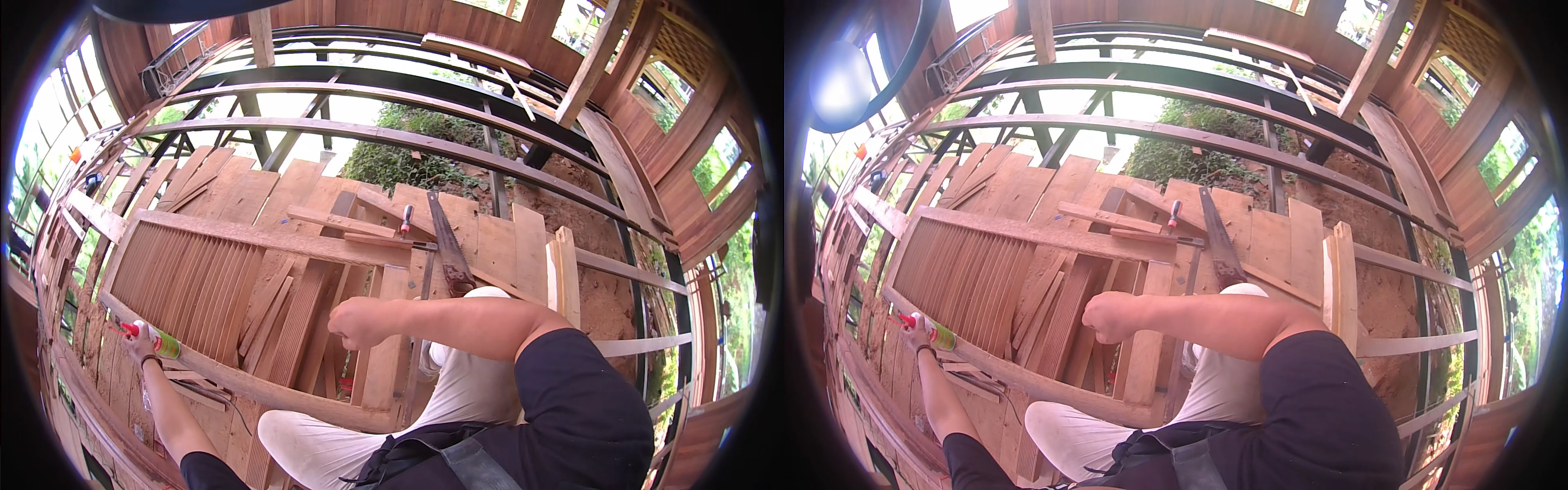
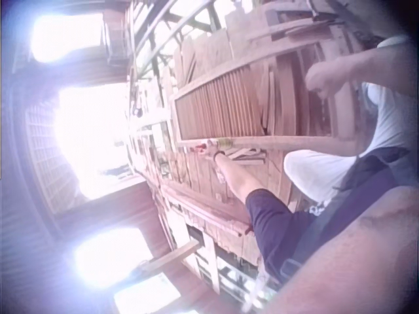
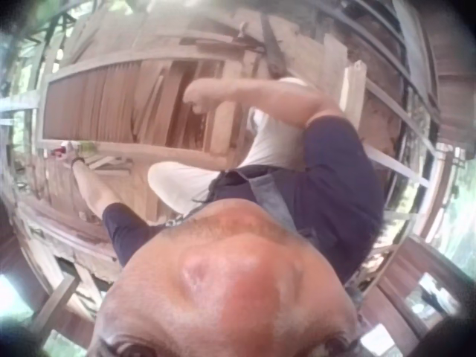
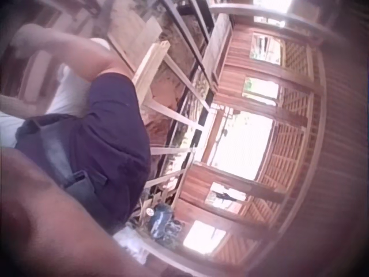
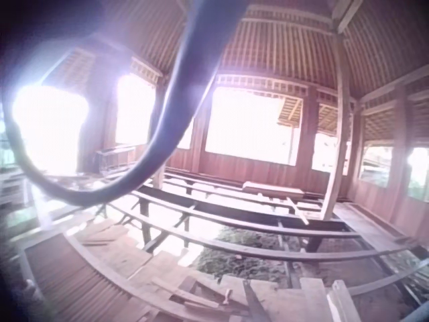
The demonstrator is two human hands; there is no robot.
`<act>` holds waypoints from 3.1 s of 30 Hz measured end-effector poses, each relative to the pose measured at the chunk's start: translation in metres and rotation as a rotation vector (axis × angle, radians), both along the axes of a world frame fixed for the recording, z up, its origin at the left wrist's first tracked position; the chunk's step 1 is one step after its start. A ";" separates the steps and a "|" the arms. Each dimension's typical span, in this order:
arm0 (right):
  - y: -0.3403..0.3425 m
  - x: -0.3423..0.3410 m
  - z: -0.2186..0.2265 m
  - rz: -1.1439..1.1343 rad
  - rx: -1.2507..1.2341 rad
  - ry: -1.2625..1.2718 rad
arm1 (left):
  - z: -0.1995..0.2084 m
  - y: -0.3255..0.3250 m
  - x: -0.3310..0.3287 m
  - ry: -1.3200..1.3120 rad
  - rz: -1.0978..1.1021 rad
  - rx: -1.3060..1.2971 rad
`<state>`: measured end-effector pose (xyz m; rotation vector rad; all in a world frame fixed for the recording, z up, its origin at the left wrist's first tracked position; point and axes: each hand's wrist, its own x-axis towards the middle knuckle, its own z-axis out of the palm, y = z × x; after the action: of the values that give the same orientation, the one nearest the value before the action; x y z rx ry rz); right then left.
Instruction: The person assembles a curved wooden structure by placing thin wooden slats into grooves, applying glue, and securing them with a hammer. The person repeatedly aligns slats, applies adhesive, and taps them into place.
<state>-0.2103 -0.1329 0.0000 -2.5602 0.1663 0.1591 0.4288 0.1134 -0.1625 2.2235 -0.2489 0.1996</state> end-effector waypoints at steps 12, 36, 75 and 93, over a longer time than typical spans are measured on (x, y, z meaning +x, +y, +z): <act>0.014 0.026 0.011 -0.021 -0.016 -0.176 | 0.096 0.080 -0.286 0.310 -0.204 -0.987; 0.043 0.057 0.019 -0.333 1.519 -0.504 | 0.120 -0.013 -0.511 1.189 -0.580 -1.721; 0.034 0.040 -0.010 -0.173 0.266 -0.008 | 0.053 0.001 -0.467 0.706 -0.584 -1.114; 0.035 0.043 0.005 -0.216 0.577 0.004 | 0.063 -0.029 -0.519 0.610 -0.973 -0.673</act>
<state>-0.1672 -0.0983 0.0050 -1.9533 0.3420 0.1098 -0.0899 0.0840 -0.0997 1.2204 -0.7486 -0.7935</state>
